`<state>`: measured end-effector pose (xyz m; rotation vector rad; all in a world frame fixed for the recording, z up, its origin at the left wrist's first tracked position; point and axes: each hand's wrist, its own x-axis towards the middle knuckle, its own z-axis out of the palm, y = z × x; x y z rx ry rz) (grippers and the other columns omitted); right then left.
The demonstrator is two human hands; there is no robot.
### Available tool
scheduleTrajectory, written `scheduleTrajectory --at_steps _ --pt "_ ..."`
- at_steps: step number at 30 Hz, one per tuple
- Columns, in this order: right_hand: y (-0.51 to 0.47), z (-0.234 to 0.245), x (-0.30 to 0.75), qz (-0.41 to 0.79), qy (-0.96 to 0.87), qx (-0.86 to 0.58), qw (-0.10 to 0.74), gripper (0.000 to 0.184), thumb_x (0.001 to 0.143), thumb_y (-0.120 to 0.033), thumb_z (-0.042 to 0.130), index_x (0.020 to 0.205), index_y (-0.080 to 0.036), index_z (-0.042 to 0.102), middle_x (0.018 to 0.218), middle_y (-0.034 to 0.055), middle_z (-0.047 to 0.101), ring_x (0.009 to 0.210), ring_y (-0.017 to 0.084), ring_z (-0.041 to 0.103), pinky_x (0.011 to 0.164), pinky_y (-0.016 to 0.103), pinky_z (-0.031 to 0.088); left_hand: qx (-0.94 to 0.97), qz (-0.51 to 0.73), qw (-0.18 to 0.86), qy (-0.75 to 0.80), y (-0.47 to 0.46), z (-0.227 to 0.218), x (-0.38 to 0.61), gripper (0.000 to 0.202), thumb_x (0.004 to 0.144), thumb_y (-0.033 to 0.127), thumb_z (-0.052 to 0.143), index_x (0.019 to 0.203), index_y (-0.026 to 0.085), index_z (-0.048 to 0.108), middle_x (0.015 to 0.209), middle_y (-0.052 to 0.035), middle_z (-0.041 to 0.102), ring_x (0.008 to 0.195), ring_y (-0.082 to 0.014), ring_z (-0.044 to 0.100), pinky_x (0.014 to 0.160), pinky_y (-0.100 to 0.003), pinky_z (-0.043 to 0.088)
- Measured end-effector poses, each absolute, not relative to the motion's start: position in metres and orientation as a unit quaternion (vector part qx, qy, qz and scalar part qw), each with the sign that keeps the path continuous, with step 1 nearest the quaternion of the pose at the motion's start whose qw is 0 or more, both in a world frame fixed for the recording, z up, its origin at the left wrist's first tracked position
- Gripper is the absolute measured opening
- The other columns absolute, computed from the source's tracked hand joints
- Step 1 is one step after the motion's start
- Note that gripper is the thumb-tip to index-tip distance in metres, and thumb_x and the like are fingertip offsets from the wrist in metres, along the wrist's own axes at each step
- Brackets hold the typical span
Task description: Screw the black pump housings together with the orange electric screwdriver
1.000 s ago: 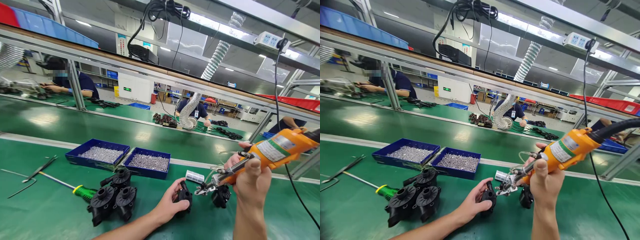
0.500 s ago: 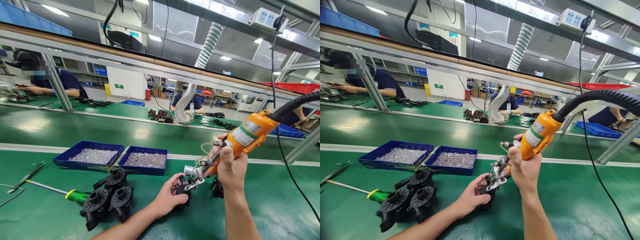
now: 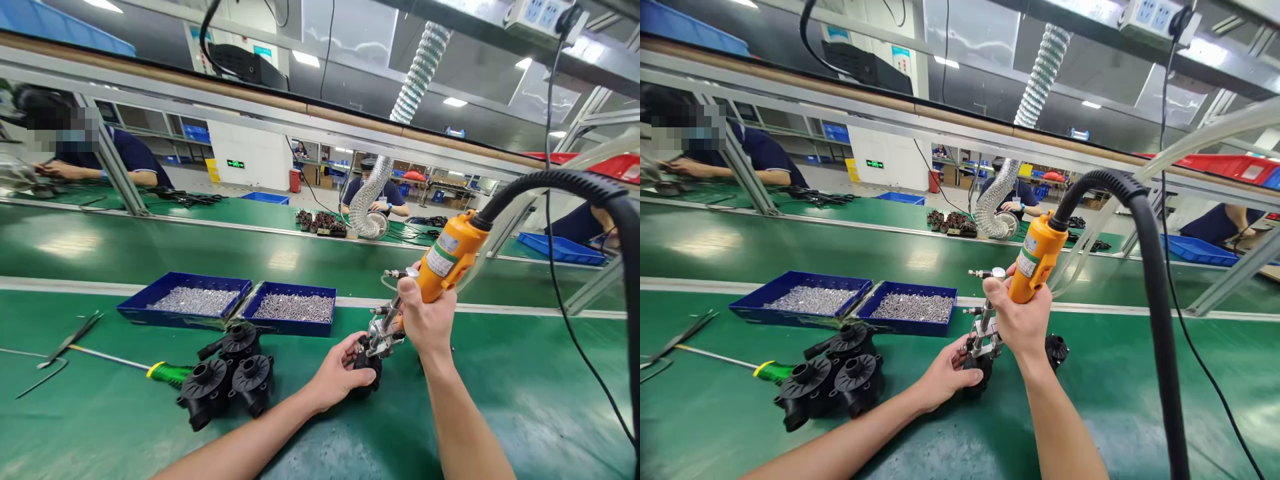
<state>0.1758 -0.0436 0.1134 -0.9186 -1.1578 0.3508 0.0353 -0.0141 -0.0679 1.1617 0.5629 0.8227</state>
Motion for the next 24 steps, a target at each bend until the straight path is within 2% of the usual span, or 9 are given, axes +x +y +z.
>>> scheduleTrajectory --at_steps 3,7,10,12,14,17,20,24 --pt "-0.045 0.117 0.179 0.162 -0.504 -0.416 0.739 0.050 0.076 -0.050 0.089 0.098 -0.017 0.059 0.060 -0.0058 0.050 0.045 0.009 0.043 0.042 0.022 0.040 0.537 0.388 0.713 0.230 -0.017 -0.076 0.037 0.085 0.064 0.040 0.098 0.137 0.024 0.057 0.129 -0.0094 0.071 0.123 -0.0299 0.063 0.109 -0.041 0.046" --pt "-0.056 0.126 0.201 0.127 -0.496 -0.395 0.763 0.054 0.074 -0.050 0.091 0.105 -0.017 0.061 0.061 -0.0045 0.053 0.041 0.010 0.044 0.037 0.021 0.039 0.515 0.439 0.699 0.232 -0.018 -0.087 0.039 0.077 0.069 0.048 0.096 0.127 0.028 0.050 0.118 -0.0051 0.067 0.110 -0.0243 0.063 0.097 -0.037 0.050" --pt "-0.070 0.133 0.227 0.056 -0.474 -0.383 0.791 0.058 0.077 -0.052 0.091 0.113 -0.017 0.064 0.064 -0.0013 0.057 0.045 0.012 0.050 0.041 0.024 0.044 0.483 0.432 0.731 0.214 -0.017 -0.085 0.039 0.073 0.071 0.055 0.092 0.117 0.028 0.043 0.120 -0.0081 0.067 0.107 -0.0260 0.064 0.088 -0.037 0.052" --pt "-0.079 0.137 0.241 0.017 -0.471 -0.379 0.796 0.062 0.078 -0.060 0.089 0.115 -0.016 0.065 0.065 -0.0001 0.056 0.048 0.015 0.052 0.042 0.026 0.046 0.476 0.417 0.747 0.204 -0.018 -0.082 0.039 0.076 0.066 0.050 0.095 0.114 0.029 0.039 0.117 -0.0072 0.067 0.102 -0.0252 0.064 0.085 -0.037 0.051" --pt "-0.084 0.140 0.247 0.021 -0.474 -0.381 0.794 0.068 0.078 -0.068 0.087 0.116 -0.016 0.065 0.066 0.0002 0.055 0.049 0.015 0.052 0.041 0.026 0.045 0.498 0.436 0.713 0.231 -0.021 -0.080 0.041 0.077 0.061 0.035 0.096 0.112 0.029 0.038 0.109 -0.0025 0.064 0.099 -0.0220 0.061 0.088 -0.036 0.048" --pt "-0.086 0.144 0.242 0.082 -0.470 -0.381 0.792 0.074 0.079 -0.077 0.081 0.117 -0.016 0.062 0.065 -0.0010 0.053 0.049 0.014 0.050 0.041 0.026 0.043 0.550 0.469 0.631 0.281 -0.025 -0.080 0.045 0.074 0.064 0.024 0.091 0.119 0.028 0.042 0.109 -0.0012 0.059 0.106 -0.0216 0.056 0.099 -0.037 0.042" --pt "-0.079 0.142 0.233 0.120 -0.474 -0.369 0.790 0.075 0.078 -0.078 0.081 0.118 -0.017 0.061 0.065 -0.0025 0.051 0.050 0.013 0.049 0.044 0.026 0.045 0.568 0.457 0.629 0.268 -0.025 -0.080 0.045 0.075 0.073 0.033 0.086 0.132 0.027 0.041 0.113 -0.0048 0.061 0.110 -0.0247 0.058 0.103 -0.040 0.040" --pt "-0.066 0.130 0.231 0.138 -0.487 -0.367 0.780 0.071 0.081 -0.072 0.082 0.121 -0.017 0.061 0.070 -0.0007 0.055 0.049 0.011 0.049 0.043 0.023 0.044 0.571 0.424 0.661 0.240 -0.019 -0.082 0.043 0.080 0.073 0.043 0.088 0.137 0.026 0.043 0.109 -0.0047 0.061 0.100 -0.0243 0.059 0.094 -0.039 0.044"
